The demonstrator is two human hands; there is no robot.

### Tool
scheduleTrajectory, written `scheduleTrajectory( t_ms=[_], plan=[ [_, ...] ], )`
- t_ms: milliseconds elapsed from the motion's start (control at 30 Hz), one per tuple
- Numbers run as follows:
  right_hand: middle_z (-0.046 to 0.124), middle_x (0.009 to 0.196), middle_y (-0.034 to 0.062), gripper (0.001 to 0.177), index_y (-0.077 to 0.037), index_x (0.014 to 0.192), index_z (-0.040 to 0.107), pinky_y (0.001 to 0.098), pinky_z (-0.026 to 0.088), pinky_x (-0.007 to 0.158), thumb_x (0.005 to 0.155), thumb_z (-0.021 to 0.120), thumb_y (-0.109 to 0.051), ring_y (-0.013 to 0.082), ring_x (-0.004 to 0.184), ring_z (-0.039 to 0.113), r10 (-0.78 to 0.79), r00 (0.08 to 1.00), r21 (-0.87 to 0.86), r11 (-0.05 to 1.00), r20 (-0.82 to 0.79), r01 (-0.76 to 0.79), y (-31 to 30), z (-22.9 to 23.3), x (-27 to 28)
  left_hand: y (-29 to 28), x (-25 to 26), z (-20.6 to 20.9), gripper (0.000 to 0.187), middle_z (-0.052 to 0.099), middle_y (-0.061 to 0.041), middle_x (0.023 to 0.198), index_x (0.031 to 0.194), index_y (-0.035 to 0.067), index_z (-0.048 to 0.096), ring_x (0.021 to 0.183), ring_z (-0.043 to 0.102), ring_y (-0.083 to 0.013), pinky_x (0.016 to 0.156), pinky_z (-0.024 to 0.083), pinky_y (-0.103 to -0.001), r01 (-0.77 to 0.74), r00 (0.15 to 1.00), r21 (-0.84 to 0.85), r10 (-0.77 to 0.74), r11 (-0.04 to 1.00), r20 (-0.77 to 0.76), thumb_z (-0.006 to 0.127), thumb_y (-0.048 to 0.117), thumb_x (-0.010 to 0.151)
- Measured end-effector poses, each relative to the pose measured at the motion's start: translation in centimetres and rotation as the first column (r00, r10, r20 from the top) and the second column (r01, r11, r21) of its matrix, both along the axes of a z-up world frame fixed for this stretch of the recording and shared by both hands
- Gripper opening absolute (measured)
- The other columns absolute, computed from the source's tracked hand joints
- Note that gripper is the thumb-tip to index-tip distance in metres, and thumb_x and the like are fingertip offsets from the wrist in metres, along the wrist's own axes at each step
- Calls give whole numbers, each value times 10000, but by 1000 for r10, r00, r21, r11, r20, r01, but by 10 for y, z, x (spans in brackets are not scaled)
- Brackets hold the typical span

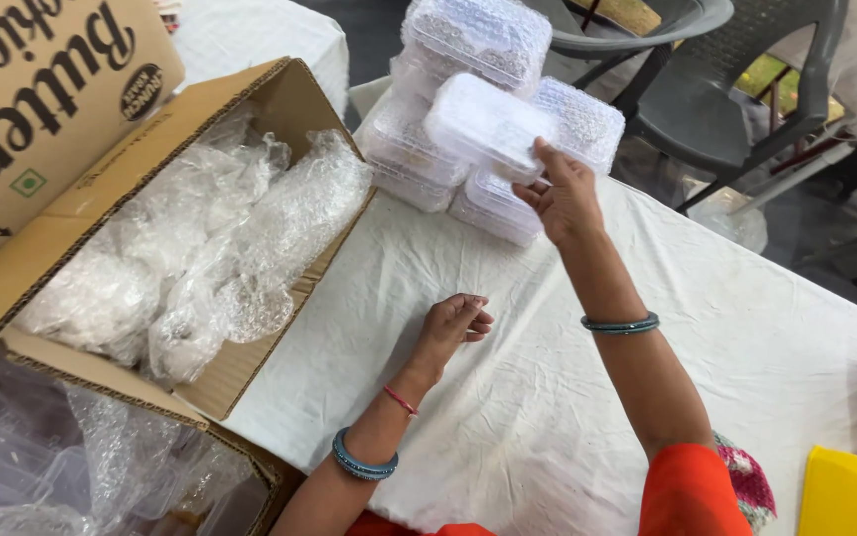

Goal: The person wraps a small wooden object in bubble wrap and secures it with tape from a yellow dispenser. They then wipe the wooden object with a patterned cloth and place it into a clear plastic container.

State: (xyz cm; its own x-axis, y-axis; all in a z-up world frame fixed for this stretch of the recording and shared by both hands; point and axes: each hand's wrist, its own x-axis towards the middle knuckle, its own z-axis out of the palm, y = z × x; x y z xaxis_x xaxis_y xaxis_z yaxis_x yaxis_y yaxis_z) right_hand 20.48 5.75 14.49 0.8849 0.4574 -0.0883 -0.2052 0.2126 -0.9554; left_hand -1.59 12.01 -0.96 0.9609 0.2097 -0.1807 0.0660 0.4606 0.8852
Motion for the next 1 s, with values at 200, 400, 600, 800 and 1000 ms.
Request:
scheduleTrajectory(
  t_ms=[200, 400, 600, 800, 1000],
  plan=[
    [682, 1110, 205, 510, 29, 1213, 575, 329, 666, 662, 895, 791, -307, 265, 862, 748, -139, 988, -53, 988, 65, 142, -60, 2, 19, -8, 8, -12, 321, 746, -51, 961, 1159, 23, 700, 862, 699, -121, 806, 588, -282, -12, 1000, 103, 11, 995, 3, 585, 289, 1022],
    [689, 1080, 178, 543, 16, 1233, 543, 316, 665, 643, 893, 802, -317, 250, 864, 752, -181, 983, -116, 976, 38, 184, -79, -29, 21, -11, 0, -1, 302, 759, -51, 944, 1146, 5, 715, 840, 716, -112, 784, 606, -263, -24, 999, 275, 12, 961, 42, 596, 255, 1025],
    [703, 1055, 180, 568, 17, 1221, 520, 340, 668, 619, 878, 802, -336, 242, 794, 769, -174, 984, -134, 975, 48, 179, -56, -36, 17, -9, -3, 3, 312, 761, -50, 967, 1172, 5, 707, 870, 726, -115, 803, 615, -263, 7, 999, 333, -17, 943, 29, 595, 255, 1025],
    [756, 825, 159, 630, 12, 1241, 612, 396, 592, 639, 990, 736, -552, 232, 670, 724, 136, 730, -679, 511, 669, 527, -61, -19, 5, -8, -3, 8, 322, 766, -56, 986, 1192, 10, 704, 889, 735, -128, 815, 622, -270, 37, 999, 388, -38, 921, -5, 595, 259, 1018],
    [590, 1317, 223, 671, 12, 1323, 600, 360, 618, 714, 911, 799, -479, 299, 1095, 674, 207, 428, -456, 622, 880, 636, -75, -28, -30, -11, -3, 5, 311, 782, -65, 967, 1166, 14, 716, 884, 753, -128, 797, 617, -272, 20, 1000, 458, -27, 889, 9, 631, 265, 1004]
  ],
)
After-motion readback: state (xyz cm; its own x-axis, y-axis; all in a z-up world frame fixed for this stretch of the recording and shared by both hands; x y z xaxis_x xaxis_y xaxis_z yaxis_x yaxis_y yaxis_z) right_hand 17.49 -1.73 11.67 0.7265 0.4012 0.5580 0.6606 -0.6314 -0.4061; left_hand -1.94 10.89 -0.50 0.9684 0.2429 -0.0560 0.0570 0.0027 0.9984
